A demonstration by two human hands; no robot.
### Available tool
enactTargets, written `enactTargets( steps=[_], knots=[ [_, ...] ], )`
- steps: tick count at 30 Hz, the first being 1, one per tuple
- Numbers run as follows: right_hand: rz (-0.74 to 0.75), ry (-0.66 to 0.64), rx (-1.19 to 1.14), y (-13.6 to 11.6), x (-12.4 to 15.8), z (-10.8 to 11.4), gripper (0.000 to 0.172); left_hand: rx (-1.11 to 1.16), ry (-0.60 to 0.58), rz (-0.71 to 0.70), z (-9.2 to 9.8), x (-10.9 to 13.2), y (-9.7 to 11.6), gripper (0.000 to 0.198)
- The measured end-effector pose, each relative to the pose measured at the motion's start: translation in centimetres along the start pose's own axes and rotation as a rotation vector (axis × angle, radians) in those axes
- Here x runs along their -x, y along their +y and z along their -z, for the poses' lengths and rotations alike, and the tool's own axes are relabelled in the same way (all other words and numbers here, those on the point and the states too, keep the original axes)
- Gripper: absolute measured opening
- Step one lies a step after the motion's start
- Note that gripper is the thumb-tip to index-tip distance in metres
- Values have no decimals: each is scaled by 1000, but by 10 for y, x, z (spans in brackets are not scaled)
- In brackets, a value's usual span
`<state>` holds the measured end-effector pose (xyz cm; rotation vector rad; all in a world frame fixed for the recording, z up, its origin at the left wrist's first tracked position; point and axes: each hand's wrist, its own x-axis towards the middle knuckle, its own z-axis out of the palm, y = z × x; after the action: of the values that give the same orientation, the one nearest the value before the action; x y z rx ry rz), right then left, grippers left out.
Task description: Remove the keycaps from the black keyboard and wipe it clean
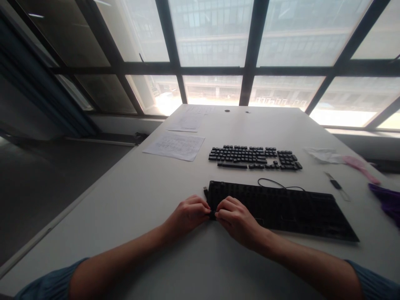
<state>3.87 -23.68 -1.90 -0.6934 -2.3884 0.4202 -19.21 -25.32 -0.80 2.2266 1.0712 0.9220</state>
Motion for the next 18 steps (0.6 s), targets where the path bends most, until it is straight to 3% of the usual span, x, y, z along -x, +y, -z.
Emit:
enactTargets(
  steps=[18],
  knots=[
    [48,-56,63,1,-2,1,22,-109,-75,-77,-1,-2,4,23]
  ],
)
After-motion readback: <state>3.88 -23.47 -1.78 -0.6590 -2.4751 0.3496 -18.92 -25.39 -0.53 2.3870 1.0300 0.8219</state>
